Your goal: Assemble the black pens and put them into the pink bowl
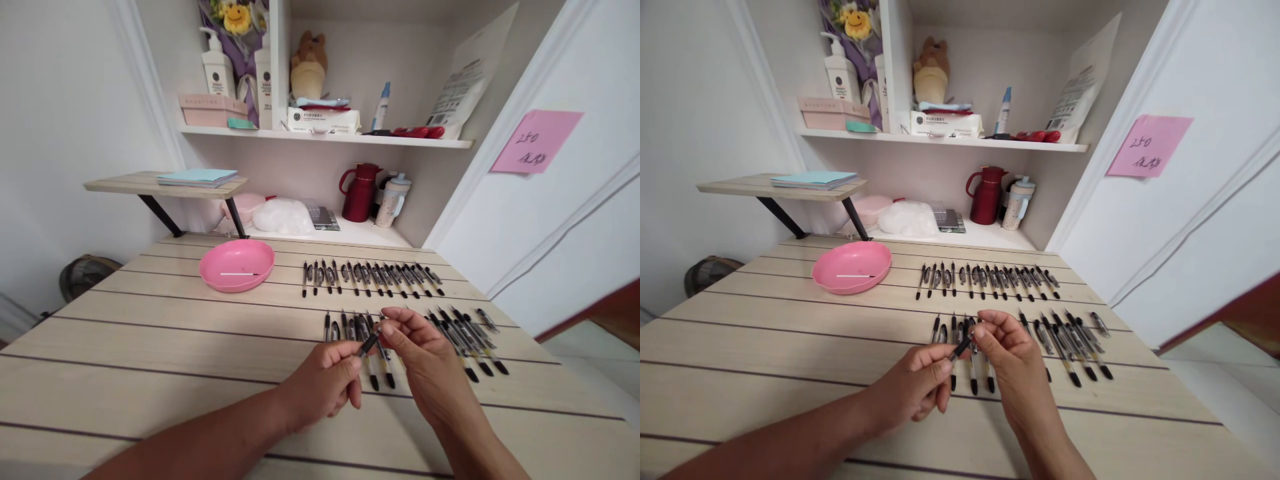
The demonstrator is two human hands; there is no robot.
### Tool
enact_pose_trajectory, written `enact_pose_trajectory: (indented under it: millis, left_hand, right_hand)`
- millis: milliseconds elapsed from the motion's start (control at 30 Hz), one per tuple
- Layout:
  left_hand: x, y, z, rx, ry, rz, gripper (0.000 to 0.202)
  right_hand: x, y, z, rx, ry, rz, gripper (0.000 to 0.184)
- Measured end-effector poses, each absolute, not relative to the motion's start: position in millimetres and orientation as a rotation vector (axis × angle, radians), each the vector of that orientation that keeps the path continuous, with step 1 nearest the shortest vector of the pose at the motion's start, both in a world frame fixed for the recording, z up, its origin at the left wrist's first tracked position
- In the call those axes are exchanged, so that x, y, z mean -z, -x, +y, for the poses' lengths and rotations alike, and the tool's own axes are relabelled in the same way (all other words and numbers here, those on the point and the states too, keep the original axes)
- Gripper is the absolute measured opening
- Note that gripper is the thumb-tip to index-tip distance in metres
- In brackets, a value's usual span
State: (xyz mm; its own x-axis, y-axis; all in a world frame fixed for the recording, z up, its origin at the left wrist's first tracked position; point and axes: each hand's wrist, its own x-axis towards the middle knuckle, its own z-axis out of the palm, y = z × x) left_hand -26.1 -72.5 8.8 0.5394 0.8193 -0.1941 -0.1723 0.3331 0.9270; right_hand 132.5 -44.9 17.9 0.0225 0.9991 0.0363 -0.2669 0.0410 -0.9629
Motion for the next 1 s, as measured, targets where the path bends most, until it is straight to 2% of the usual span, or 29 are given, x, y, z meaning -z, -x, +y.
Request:
enact_pose_trajectory:
  millis: [533,733,933,1000]
  left_hand:
    - [-8.7,23.9,-75.8,-0.784,-1.073,0.72,0.04]
    - [-10.8,25.4,-74.0,-0.779,-1.019,0.688,0.042]
    - [-10.3,26.2,-74.1,-0.78,-1.027,0.678,0.042]
    - [-10.8,26.0,-74.2,-0.776,-1.032,0.688,0.042]
  right_hand:
    - [-19.5,-126.8,-49.4,-1.162,1.011,-1.053,0.034]
    - [-20.8,-133.1,-48.5,-1.486,0.906,-1.042,0.035]
    - [-17.2,-129.0,-47.0,-1.485,0.93,-1.058,0.014]
    - [-16.0,-127.7,-46.6,-1.482,0.939,-1.069,0.014]
